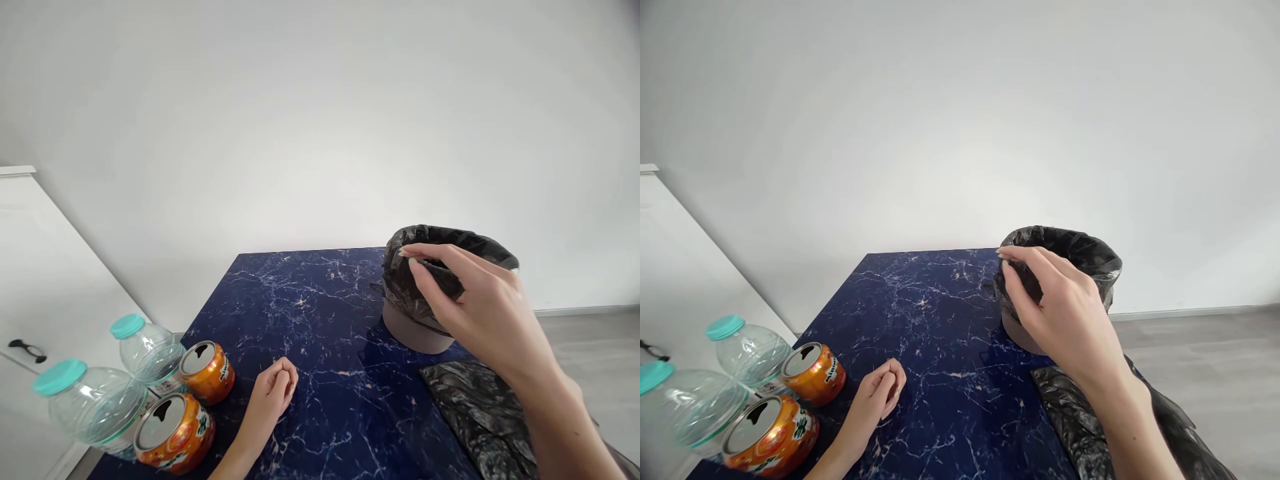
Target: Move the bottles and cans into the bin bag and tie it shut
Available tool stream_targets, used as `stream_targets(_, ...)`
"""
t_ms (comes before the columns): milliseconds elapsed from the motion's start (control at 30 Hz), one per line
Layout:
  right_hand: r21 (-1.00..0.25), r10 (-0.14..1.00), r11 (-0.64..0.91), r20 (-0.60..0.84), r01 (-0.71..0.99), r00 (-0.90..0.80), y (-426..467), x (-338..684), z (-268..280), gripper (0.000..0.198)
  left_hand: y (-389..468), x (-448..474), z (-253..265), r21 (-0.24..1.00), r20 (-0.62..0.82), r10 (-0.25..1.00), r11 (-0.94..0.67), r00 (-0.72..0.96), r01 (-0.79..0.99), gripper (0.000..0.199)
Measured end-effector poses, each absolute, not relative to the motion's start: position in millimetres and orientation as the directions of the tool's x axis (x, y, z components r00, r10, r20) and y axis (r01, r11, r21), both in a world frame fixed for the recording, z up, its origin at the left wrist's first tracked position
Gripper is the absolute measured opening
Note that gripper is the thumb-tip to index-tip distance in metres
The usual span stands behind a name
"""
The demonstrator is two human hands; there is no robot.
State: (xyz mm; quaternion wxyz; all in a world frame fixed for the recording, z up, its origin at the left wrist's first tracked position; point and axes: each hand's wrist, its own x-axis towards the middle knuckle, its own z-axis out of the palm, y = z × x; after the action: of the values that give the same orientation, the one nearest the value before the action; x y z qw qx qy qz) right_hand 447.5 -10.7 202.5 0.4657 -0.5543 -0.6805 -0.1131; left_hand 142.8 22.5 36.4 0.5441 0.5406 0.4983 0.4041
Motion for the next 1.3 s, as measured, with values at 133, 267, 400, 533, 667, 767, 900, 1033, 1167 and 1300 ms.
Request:
stream_targets(133,-0.359,0.666,0.273,0.740,0.892,0.094,2,463,194,0.030,22,140,36,0.988,-0.103,0.977,0.079,0.188,0.130,0.025)
stream_targets(267,-0.356,0.684,0.189,0.717,0.915,0.137,10,471,188,0.034,25,133,21,0.989,-0.103,0.964,0.074,0.244,0.128,0.031)
stream_targets(400,-0.375,0.691,0.129,0.698,0.918,0.188,15,478,180,0.035,24,128,13,0.992,-0.083,0.959,0.054,0.271,0.114,0.033)
stream_targets(533,-0.404,0.709,0.016,0.649,0.915,0.274,18,483,174,0.036,19,129,22,0.988,-0.107,0.949,0.068,0.296,0.140,0.031)
stream_targets(667,-0.406,0.693,-0.046,0.645,0.913,0.322,20,486,170,0.041,17,132,28,0.984,-0.124,0.948,0.080,0.292,0.159,0.031)
stream_targets(767,-0.337,0.690,-0.023,0.676,0.941,0.259,23,490,164,0.049,17,133,29,0.984,-0.124,0.950,0.081,0.287,0.159,0.030)
stream_targets(900,-0.274,0.680,0.005,0.706,0.962,0.198,27,492,158,0.056,15,134,32,0.984,-0.114,0.952,0.068,0.284,0.167,0.029)
stream_targets(1033,-0.272,0.682,-0.002,0.703,0.962,0.200,31,492,157,0.054,13,134,35,0.981,-0.106,0.952,0.054,0.287,0.185,0.029)
stream_targets(1167,-0.248,0.668,0.016,0.723,0.969,0.175,35,494,156,0.055,12,135,34,0.979,-0.109,0.948,0.050,0.298,0.198,0.028)
stream_targets(1300,-0.240,0.659,0.040,0.736,0.970,0.155,39,496,154,0.053,13,137,32,0.978,-0.096,0.946,0.031,0.311,0.206,0.027)
